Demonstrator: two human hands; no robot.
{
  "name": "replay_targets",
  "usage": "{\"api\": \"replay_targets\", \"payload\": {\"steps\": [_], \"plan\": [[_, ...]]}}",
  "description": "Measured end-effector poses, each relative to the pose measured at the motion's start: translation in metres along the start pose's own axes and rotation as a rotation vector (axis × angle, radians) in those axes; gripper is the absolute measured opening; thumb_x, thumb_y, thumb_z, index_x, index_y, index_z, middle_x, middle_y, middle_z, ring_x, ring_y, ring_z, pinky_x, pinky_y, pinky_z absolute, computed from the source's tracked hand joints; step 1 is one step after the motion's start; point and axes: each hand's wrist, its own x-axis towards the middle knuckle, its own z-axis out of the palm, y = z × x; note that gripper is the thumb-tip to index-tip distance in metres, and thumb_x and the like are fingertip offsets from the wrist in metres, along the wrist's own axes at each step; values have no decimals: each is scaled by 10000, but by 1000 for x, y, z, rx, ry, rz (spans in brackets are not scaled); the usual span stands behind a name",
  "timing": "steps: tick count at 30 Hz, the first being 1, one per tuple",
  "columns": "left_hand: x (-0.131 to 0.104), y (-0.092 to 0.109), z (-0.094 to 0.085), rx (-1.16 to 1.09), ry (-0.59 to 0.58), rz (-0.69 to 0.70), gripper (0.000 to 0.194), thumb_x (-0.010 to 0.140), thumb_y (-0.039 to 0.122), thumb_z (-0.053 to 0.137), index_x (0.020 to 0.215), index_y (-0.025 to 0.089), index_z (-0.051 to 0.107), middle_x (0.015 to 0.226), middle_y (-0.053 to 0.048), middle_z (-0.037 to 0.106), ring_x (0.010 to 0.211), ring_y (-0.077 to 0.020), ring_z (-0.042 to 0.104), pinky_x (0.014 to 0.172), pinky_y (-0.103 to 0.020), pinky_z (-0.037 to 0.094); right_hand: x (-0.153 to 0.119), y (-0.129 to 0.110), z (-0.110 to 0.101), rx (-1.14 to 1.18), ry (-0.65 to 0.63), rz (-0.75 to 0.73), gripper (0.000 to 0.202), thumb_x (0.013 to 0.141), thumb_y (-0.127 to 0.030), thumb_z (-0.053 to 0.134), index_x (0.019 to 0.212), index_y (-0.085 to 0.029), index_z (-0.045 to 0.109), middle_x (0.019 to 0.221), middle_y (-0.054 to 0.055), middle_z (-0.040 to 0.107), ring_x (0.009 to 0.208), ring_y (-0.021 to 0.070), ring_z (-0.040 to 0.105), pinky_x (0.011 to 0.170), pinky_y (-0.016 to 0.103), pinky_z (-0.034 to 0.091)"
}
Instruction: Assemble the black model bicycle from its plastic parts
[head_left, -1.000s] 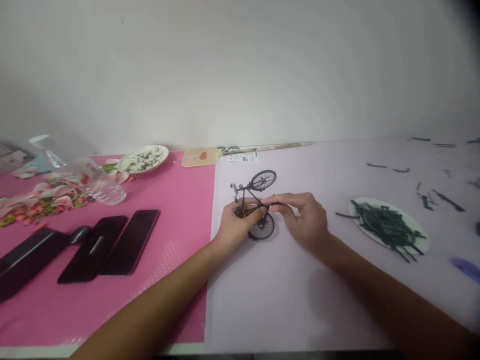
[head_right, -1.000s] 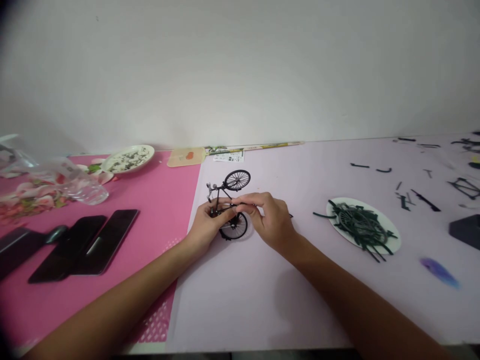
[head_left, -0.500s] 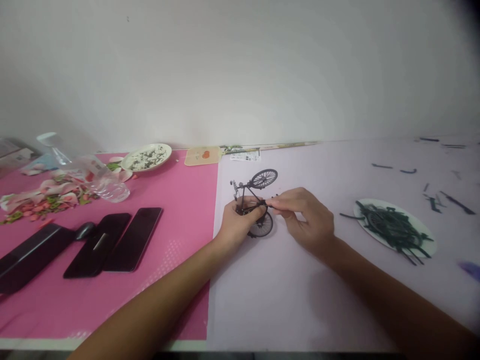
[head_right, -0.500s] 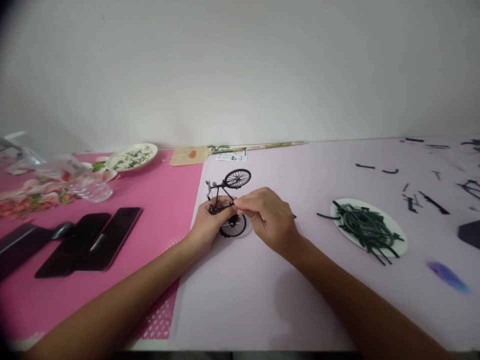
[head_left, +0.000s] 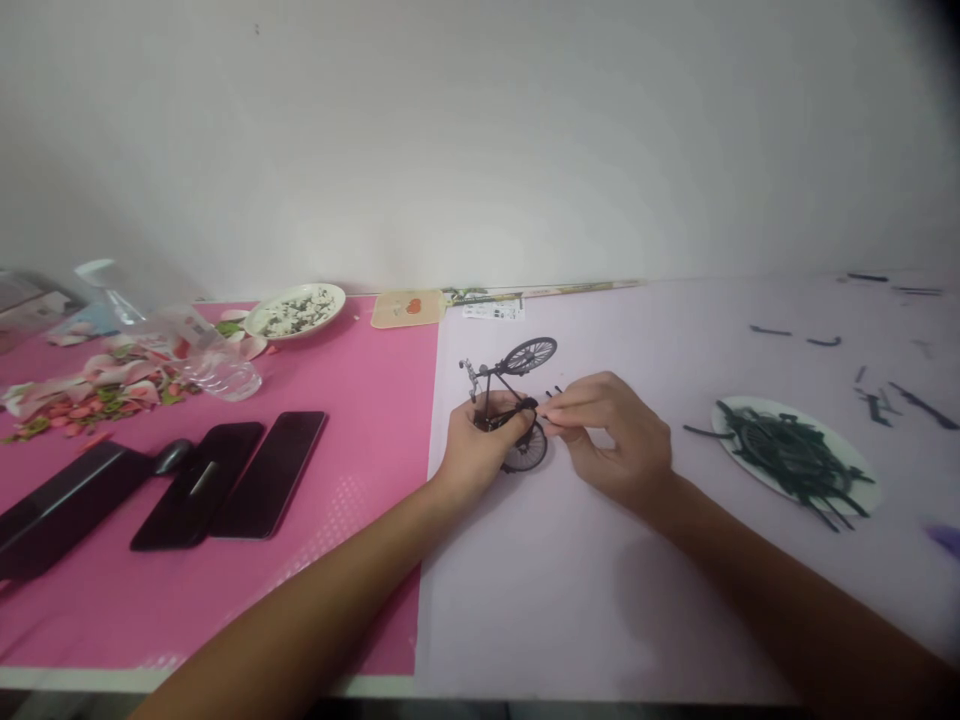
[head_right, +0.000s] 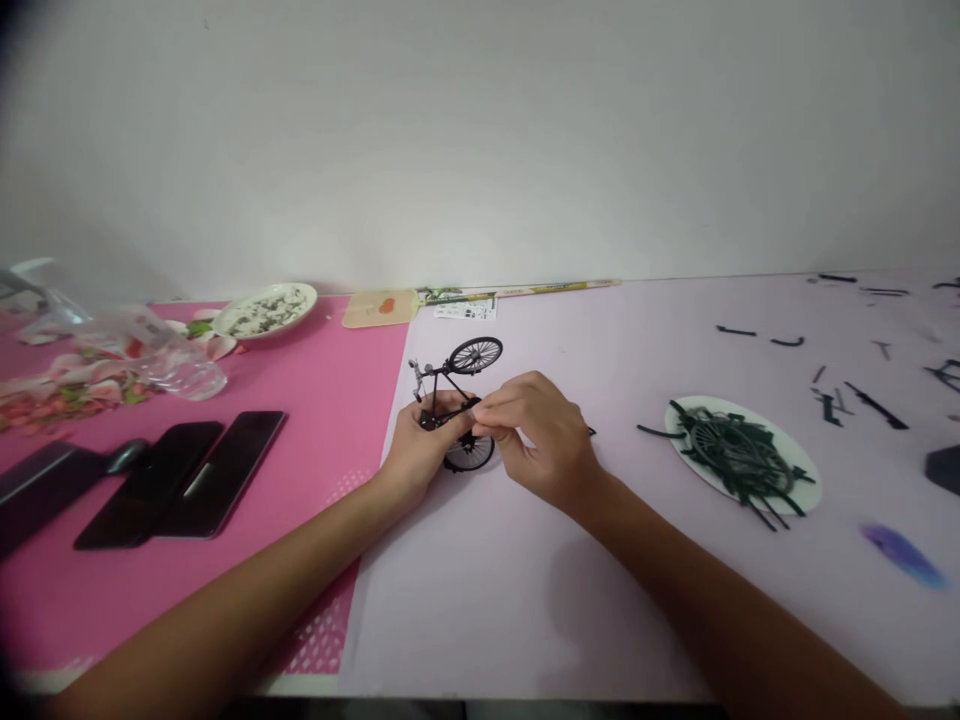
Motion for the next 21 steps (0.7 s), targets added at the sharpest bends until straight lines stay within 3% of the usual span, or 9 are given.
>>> {"api": "replay_targets", "payload": {"steps": [8, 13, 17, 21], "plan": [[-1, -2, 0, 10, -25, 13, 236, 760, 302, 844, 914, 165, 730, 911, -43, 737, 877, -176, 686, 842, -303, 535, 2, 1, 2, 6, 14, -43, 249, 844, -88, 795, 990, -244, 668, 872, 44, 762, 776, 211, 706, 677, 389, 588], [-1, 1, -1, -2, -70, -7, 276, 753, 311, 859, 944, 163, 726, 952, -57, 736, 886, -183, 685, 862, -315, 533, -1, 0, 1, 24, 73, 9, 239, 888, -109, 746, 1058, -259, 671, 886, 46, 751, 803, 224, 704, 719, 410, 594], [2, 0, -5, -81, -132, -37, 348, 759, 318, 853, 1048, 163, 737, 945, -55, 732, 848, -180, 680, 842, -315, 528, -8, 7, -3, -40, 151, 224, 175, 981, -190, 634, 1141, -255, 662, 953, 64, 710, 849, 217, 681, 747, 389, 579], [7, -2, -10, -193, -154, -75, 379, 835, 402, 764, 1112, 145, 747, 980, -88, 746, 832, -191, 673, 781, -303, 512, -11, 18, -5, -72, 82, 540, 186, 1057, -319, 513, 1165, -231, 637, 996, 62, 671, 785, 179, 632, 703, 333, 537]]}}
